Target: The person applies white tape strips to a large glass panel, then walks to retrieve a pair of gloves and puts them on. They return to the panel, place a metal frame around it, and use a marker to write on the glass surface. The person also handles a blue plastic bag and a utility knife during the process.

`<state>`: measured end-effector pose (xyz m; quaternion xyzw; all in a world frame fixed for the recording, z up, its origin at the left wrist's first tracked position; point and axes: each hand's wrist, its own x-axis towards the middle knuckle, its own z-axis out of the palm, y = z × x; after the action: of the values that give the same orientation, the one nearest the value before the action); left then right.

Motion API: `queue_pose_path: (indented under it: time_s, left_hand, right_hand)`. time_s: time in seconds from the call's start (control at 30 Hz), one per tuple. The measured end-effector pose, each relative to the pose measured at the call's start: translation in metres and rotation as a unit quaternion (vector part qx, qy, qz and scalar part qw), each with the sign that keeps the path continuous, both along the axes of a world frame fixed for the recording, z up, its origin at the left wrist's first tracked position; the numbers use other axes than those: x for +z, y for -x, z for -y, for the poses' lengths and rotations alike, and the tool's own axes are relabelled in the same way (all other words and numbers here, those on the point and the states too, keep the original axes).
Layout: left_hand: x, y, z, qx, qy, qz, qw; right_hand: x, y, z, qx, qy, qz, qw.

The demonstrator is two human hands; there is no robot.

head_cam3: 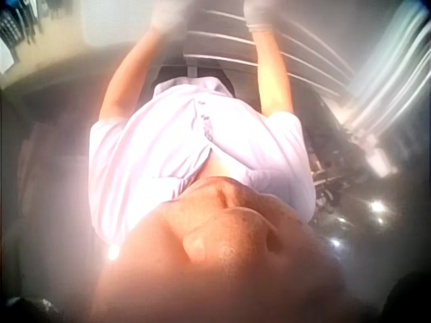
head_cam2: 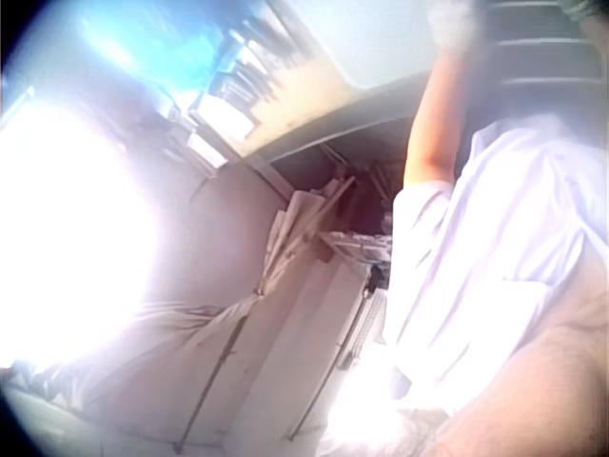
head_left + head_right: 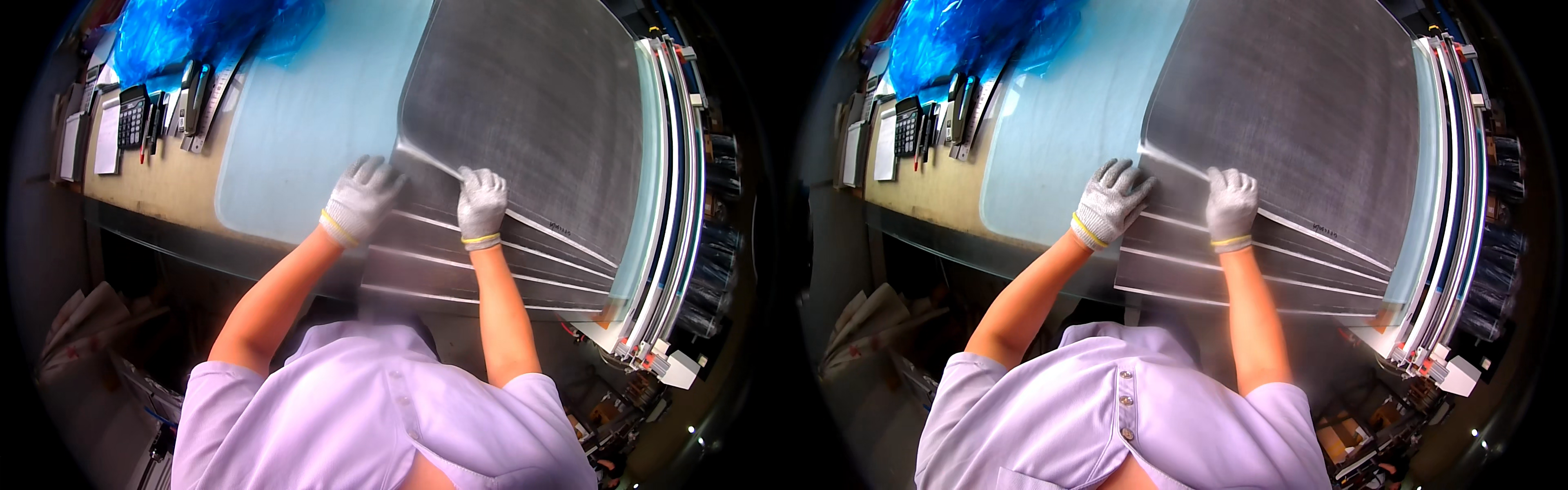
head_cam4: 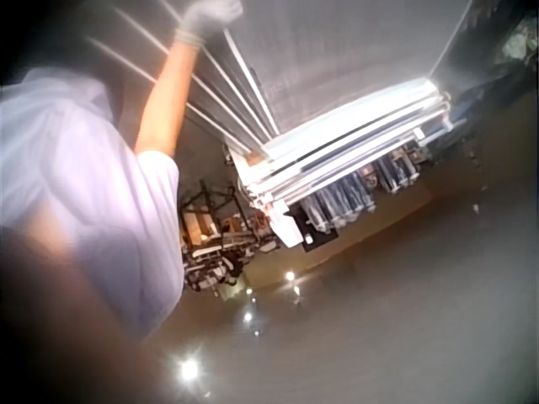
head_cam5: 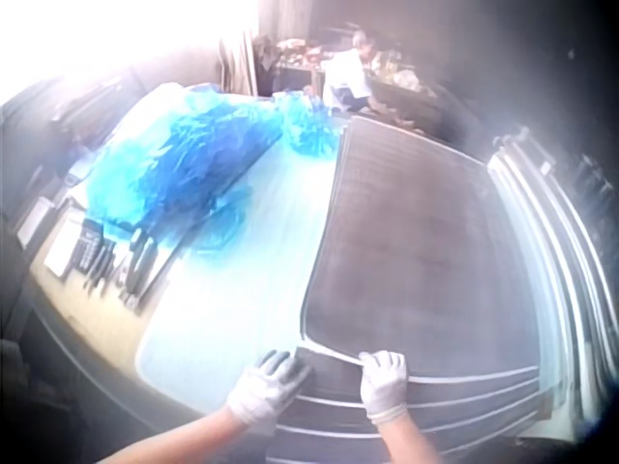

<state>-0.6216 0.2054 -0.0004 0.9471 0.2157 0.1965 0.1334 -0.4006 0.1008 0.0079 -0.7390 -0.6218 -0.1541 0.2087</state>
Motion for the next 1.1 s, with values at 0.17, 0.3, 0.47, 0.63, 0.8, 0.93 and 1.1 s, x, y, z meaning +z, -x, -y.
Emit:
queue_pose_path:
  time_s: [0.17, 0.3, 0.47, 0.63, 0.8, 0.93, 1.1]
  left_hand:
    - [-0.001, 0.003, 0.008, 0.026, -0.009, -0.031, 0.999]
    - [0.004, 0.006, 0.009, 0.012, 0.005, -0.007, 1.0]
    - [0.004, 0.043, 0.037, -0.025, 0.009, -0.005, 1.0]
    - [0.008, 0.042, 0.044, 0.017, -0.011, -0.041, 0.999]
    - [0.011, 0.027, 0.046, 0.049, 0.029, -0.016, 0.998]
    - [0.014, 0.027, 0.044, 0.032, 0.042, 0.016, 0.998]
    - [0.005, 0.035, 0.048, 0.02, 0.019, -0.004, 1.0]
  right_hand:
    - [0.065, 0.007, 0.003, 0.035, -0.048, -0.042, 0.997]
    - [0.045, 0.046, 0.021, 0.029, 0.024, -0.048, 0.998]
    - [0.009, 0.055, 0.029, -0.031, 0.014, -0.126, 0.991]
    - [0.004, 0.055, 0.031, -0.014, 0.04, -0.136, 0.99]
    - [0.012, 0.062, 0.036, 0.008, 0.039, -0.147, 0.988]
    - [0.005, 0.049, 0.047, -0.01, 0.027, -0.068, 0.997]
    - [0.069, 0.022, 0.04, -0.007, -0.045, -0.098, 0.994]
